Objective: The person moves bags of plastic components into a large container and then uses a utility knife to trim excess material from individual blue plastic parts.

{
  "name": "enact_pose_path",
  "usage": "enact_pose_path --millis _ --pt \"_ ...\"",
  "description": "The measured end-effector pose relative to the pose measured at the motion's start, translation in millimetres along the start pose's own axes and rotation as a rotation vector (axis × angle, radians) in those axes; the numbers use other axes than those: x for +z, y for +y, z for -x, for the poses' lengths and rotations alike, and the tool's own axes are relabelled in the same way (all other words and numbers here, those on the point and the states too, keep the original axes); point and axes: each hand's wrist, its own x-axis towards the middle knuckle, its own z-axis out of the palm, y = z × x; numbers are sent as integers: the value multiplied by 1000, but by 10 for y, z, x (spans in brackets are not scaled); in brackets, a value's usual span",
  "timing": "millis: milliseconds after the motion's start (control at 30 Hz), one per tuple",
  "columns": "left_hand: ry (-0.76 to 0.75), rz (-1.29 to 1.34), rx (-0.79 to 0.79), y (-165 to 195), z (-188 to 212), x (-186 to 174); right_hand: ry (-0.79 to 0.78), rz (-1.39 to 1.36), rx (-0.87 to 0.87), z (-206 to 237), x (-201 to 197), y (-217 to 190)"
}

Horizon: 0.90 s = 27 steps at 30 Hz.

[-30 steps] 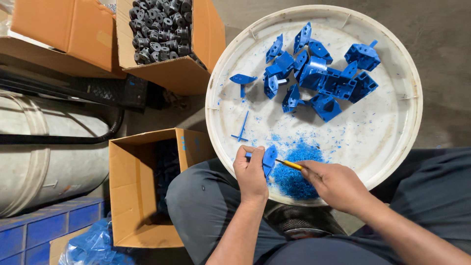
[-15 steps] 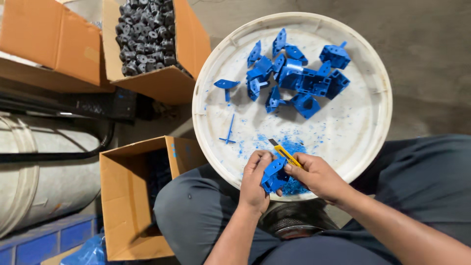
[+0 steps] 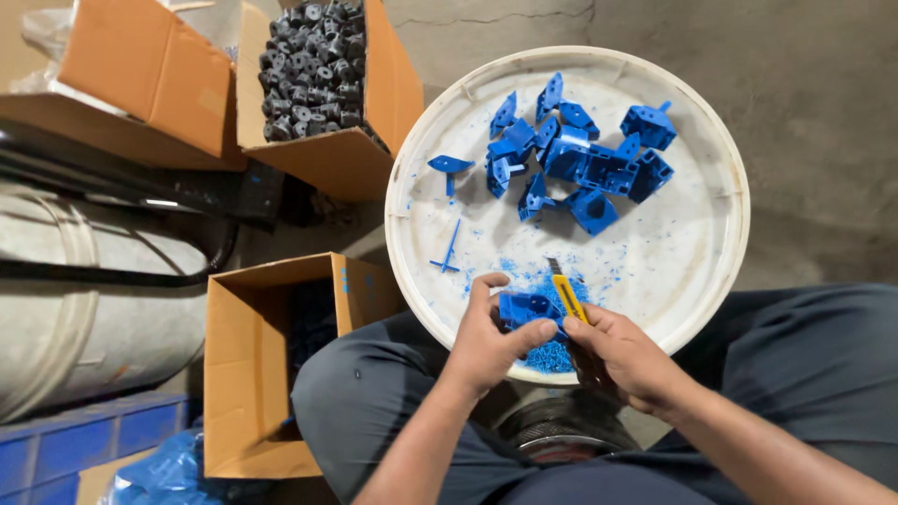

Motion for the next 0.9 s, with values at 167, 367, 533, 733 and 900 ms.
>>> enact_pose_path --millis 167,367,533,733,900 --pt "-188 18 49 -1 -167 -132 42 509 -24 133 -86 -315" --pt "-175 6 103 -20 -339 -293 140 1250 -372 35 -120 -629" --pt "-209 -64 124 -11 -381 -372 90 1295 -493 -118 -48 -576" --pt "-309 -147 114 36 -420 -357 42 1452 -642 -178 -35 -515" --pt "-350 -279 197 78 -436 -326 37 1503 -708 -175 -21 -494"
